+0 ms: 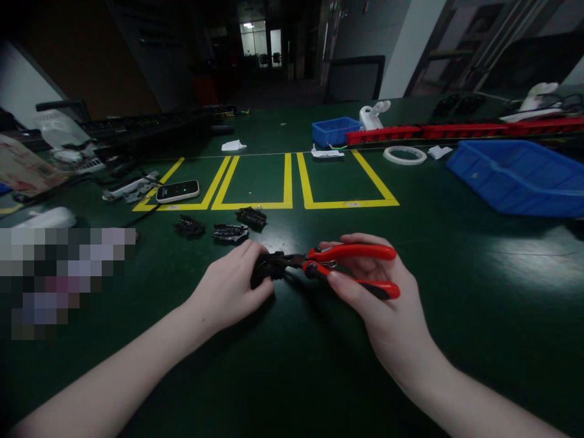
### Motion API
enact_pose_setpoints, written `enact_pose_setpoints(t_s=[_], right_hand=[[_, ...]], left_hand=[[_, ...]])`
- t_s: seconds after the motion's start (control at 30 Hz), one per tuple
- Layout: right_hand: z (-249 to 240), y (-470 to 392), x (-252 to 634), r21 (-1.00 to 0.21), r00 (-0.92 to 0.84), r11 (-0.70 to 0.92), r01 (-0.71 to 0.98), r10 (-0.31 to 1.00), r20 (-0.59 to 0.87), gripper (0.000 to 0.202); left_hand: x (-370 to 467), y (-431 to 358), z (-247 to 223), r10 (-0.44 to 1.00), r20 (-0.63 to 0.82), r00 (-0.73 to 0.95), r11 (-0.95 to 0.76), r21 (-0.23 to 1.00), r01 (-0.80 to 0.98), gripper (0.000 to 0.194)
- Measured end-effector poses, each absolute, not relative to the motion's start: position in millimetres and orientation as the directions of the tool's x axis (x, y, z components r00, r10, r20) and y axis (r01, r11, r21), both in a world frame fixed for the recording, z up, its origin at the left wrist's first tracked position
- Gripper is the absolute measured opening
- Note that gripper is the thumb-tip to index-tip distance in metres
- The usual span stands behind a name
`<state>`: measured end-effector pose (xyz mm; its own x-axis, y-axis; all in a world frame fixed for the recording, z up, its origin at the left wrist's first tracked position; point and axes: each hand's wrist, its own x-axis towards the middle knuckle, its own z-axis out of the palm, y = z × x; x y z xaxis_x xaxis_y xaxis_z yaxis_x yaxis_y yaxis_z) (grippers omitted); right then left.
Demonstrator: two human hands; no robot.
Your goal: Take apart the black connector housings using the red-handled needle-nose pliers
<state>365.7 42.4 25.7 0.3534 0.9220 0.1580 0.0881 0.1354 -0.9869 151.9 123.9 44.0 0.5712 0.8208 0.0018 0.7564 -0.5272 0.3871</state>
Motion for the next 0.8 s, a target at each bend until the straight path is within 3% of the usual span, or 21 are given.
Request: enact_pose_setpoints(t_s=[0.17,0.37,0.8], right_hand=[[26,40,366,-0.980,0.310,0.184,0.079,0.929,0.200,0.046],[32,38,364,-0.964,0.313,0.251,0.091,0.911,0.267,0.045],[37,39,363,-0.957,0.371,0.278,0.082,0.883,0.289,0.045]], left_hand=[[151,131,41,0.795,0.015,0.606,-0.564,0.388,0.729,0.031],[147,138,34,0.806,0.036,0.591,-0.530,0.487,0.694,0.036],[146,137,36,0.801,0.052,0.597,-0.514,0.573,0.639,0.037]])
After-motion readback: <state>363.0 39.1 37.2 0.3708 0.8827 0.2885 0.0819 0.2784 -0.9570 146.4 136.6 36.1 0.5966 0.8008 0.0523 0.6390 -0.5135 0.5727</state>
